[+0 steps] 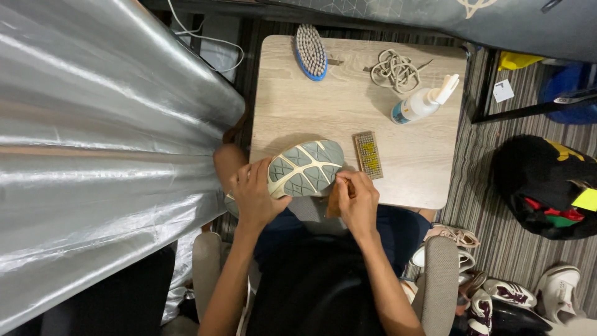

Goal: The person scrubs the sole of a sneaker with a small brush, wipes it with an orange cloth, applies a spray cleaner, and continues scrubbing and wiping the sole repeatedly.

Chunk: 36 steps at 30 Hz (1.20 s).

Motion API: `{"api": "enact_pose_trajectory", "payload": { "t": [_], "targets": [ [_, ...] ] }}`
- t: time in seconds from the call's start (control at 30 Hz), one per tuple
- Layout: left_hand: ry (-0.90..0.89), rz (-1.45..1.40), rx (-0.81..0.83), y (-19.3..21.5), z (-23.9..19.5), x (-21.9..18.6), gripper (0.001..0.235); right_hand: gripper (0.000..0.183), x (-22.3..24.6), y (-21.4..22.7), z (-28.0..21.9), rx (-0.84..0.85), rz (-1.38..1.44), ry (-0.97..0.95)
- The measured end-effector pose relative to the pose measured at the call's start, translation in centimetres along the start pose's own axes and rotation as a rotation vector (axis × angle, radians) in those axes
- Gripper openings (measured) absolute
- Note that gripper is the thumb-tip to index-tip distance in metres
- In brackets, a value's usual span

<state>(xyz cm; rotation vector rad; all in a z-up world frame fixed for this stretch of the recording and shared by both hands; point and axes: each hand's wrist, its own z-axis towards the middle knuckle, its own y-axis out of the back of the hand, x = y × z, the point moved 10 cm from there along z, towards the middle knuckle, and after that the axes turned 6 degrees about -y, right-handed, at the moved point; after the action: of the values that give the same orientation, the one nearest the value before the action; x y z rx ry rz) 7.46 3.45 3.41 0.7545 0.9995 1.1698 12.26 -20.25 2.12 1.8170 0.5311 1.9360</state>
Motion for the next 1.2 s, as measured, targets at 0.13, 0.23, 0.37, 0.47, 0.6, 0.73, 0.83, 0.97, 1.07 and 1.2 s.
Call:
{"api": "enact_pose_trajectory", "payload": {
  "t": [0.13,0.23,0.37,0.47,0.6,0.73,0.83,0.97,1.07,1.2],
  "targets": [
    [0.015,0.008,-0.011,0.1,-0.4,-0.1,0.1,0.007,0.2,0.0,-0.2,-0.009,0.001,0.025],
    [0.023,0.011,-0.034,0.5,-0.5,-0.2,0.099,0.007,1.2,0.2,-0.2,-0.025,-0.022,0.049],
    [0.016,0.02,-0.071,0.9,-0.6,-0.4,0.097,0.005,1.2,0.3,-0.1,-0.039,-0.023,0.05],
    [0.015,0.028,-0.091,1.0,-0.7,-0.5,0.097,0.006,0.6,0.4,-0.1,-0.031,-0.008,0.006],
    [0.017,0.042,-0.103,1.3,-0.6,-0.7,0.092,0.008,0.8,0.3,0.2,-0.023,0.011,-0.059],
    [-0.005,0.071,-0.088,0.7,-0.9,-0.9,0.095,0.006,0.7,-0.5,0.7,0.003,-0.041,-0.081],
    [-0.008,0.113,-0.088,0.3,-1.0,-0.9,0.098,0.003,0.3,-0.8,1.1,0.008,-0.054,-0.101],
    [-0.014,0.147,-0.071,0.3,-0.8,-1.5,0.096,0.004,-0.4,-1.3,1.5,0.011,-0.069,-0.091],
    [-0.01,0.167,-0.059,0.3,-0.6,-1.8,0.094,0.005,-0.7,-1.5,2.0,0.006,-0.068,-0.12],
    [-0.004,0.168,-0.048,-0.1,-0.6,-1.5,0.095,0.008,-0.6,-1.8,2.7,-0.025,-0.073,-0.115]
  ]
}}
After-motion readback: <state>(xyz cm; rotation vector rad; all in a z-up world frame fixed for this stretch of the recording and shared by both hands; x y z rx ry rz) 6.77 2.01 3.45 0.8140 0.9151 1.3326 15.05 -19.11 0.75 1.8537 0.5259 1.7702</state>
